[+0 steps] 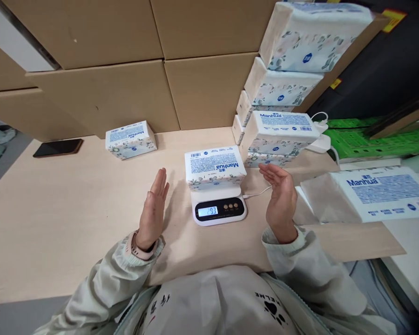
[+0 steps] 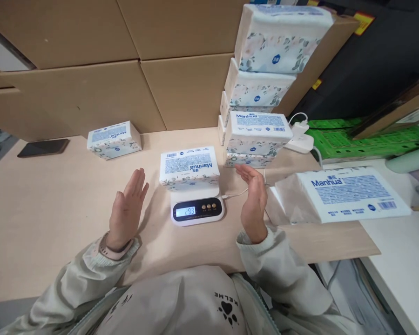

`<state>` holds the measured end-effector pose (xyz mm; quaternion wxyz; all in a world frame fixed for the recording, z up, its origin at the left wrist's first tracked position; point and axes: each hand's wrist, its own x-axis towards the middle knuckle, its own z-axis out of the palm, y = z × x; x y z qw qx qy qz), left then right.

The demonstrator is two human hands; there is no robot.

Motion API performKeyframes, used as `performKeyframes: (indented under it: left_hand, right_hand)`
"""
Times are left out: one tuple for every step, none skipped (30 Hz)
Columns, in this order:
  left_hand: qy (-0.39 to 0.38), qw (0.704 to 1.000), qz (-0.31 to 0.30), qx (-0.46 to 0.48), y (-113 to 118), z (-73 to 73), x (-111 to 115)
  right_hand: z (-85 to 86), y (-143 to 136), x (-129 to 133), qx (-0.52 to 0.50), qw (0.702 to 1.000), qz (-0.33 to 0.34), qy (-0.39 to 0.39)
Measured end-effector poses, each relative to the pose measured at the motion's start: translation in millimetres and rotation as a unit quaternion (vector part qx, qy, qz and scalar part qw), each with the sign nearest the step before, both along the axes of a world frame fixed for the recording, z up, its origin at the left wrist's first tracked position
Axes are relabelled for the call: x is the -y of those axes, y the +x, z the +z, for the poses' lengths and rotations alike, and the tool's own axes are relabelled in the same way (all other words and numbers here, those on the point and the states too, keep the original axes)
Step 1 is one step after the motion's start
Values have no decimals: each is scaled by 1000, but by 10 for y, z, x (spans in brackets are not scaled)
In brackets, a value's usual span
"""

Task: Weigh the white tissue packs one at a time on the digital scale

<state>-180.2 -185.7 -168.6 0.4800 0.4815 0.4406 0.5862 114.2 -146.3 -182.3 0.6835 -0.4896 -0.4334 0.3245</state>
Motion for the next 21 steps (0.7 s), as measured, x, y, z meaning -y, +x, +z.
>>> performKeyframes:
  left_hand:
    - [0, 1000, -1, 2, 1, -6, -1]
    - [1, 1000, -1, 4, 1, -14, -2]
    - [1, 1000, -2, 5, 1, -23, -5]
    - [2, 1000, -2, 6, 1, -31, -7]
    - [3, 1000, -2, 6, 0, -38, -9]
    - [3, 1000, -2, 7, 0, -44, -11]
    - [3, 1000, -2, 7, 0, -48, -13]
    - [3, 1000, -2, 7, 1, -49, -14]
    - [3, 1000, -1, 8, 3, -49, -14]
    - [3, 1000, 0, 7, 6, -46, -14]
    - [2, 1000, 2, 7, 9, -41, -12]
    - [1, 1000, 3, 5, 13, -35, -11]
    - [0, 1000, 5, 3, 18, -28, -9]
    - [-3, 1000, 7, 1, 22, -21, -7]
    - [-6, 1000, 10, -1, 26, -15, -5]
    - [-9, 1000, 11, -4, 30, -9, -4]
    - [-11, 1000, 13, -5, 33, -6, -4]
    - [-12, 1000, 14, -6, 35, -3, -3]
    - [-13, 1000, 14, -6, 36, -2, -3]
    - [-12, 1000, 13, -5, 37, -2, -2]
    - [-11, 1000, 12, -4, 36, -2, 0]
  right_hand:
    - [-5, -1, 0, -2, 1000, 0, 1]
    - [-8, -2, 1, -3, 1000, 0, 0]
    - [-9, -3, 2, -4, 1000, 0, -1]
    - [-8, -4, 4, -4, 1000, 0, -3]
    - [-5, -5, 6, -3, 1000, 0, -4]
    - [-1, -6, 8, -1, 1000, 0, -5]
    - [3, -6, 9, 1, 1000, -1, -7]
    - [8, -7, 11, 4, 1000, -1, -8]
    - [13, -7, 12, 6, 1000, -2, -10]
    - [17, -8, 13, 6, 1000, -3, -12]
    - [22, -8, 14, 6, 1000, -3, -13]
    - [26, -9, 15, 4, 1000, -3, -14]
    - [31, -11, 17, 1, 1000, -3, -13]
    - [35, -12, 18, -2, 1000, -2, -11]
    - [38, -14, 20, -5, 1000, -2, -10]
    - [42, -15, 21, -6, 1000, -1, -10]
    - [45, -16, 23, -7, 1000, -1, -10]
    - [47, -17, 25, -7, 1000, -1, -11]
    - [49, -18, 27, -5, 1000, 0, -12]
    - [50, -18, 29, -4, 1000, -1, -13]
    - [50, -18, 30, -3, 1000, -1, -14]
